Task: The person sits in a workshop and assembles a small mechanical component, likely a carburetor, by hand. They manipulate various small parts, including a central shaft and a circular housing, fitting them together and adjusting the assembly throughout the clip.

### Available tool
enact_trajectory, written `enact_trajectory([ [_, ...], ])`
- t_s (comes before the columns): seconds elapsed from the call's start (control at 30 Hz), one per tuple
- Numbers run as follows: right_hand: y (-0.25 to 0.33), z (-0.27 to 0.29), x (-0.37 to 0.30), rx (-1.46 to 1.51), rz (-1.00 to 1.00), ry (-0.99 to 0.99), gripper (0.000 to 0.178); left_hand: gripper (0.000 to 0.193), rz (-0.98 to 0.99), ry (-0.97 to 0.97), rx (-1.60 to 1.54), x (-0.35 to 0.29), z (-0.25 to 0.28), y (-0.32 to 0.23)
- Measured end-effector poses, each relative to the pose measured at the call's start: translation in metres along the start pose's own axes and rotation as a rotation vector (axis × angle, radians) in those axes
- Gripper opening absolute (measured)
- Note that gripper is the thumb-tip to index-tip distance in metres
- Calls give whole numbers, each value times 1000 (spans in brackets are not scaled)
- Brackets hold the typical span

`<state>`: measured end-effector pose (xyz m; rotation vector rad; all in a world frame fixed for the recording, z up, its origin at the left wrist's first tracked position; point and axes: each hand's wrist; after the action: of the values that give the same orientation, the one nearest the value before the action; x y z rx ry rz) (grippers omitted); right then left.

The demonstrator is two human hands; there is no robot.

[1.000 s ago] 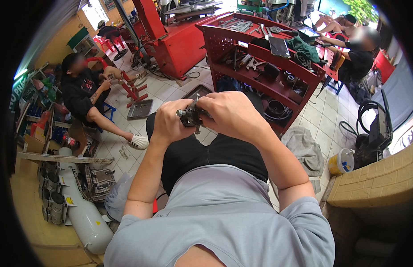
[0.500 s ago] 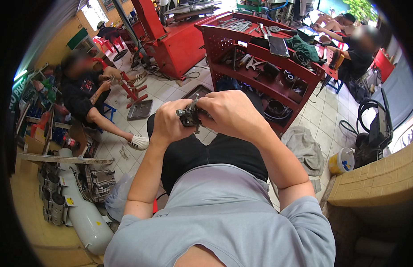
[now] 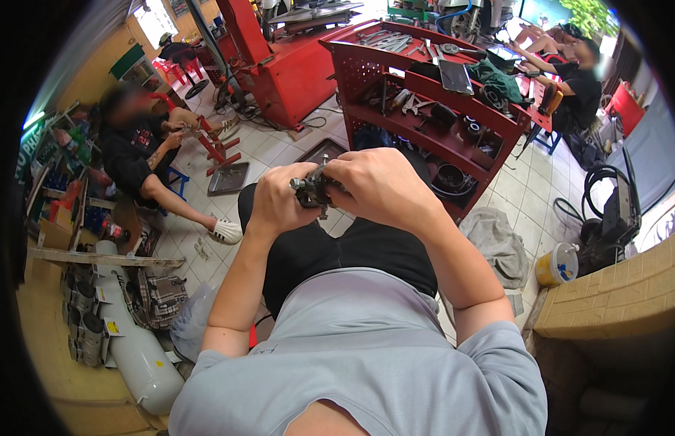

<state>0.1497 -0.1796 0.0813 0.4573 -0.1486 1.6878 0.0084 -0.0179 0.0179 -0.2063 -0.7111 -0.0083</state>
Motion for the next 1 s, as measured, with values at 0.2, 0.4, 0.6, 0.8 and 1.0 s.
enact_trajectory([
  [0.2, 1, -3, 1, 13, 8, -41, 24, 48, 12, 1, 12, 1, 4, -2],
  [0.4, -1, -2, 0, 0, 12, -20, 24, 47, 0, 4, 8, 1, 4, -2],
  [0.6, 0, -1, 0, -4, 8, -12, 23, 47, 2, -4, 0, 1, 3, -2],
  [0.8, 0, -4, 0, 6, 17, -41, 23, 47, 5, -11, 2, 1, 3, 0],
  [1.0, -1, -4, 0, -8, 15, -33, 19, 47, -5, 9, 3, 1, 3, 0],
])
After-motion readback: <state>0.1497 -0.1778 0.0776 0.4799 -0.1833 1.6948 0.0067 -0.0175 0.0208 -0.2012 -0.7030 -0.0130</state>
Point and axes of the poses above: each hand's wrist, its own x-axis towards the middle knuckle, its own z-axis out of the back of the hand, y = z × x, and after that the axes turned 6 degrees about y, right-handed
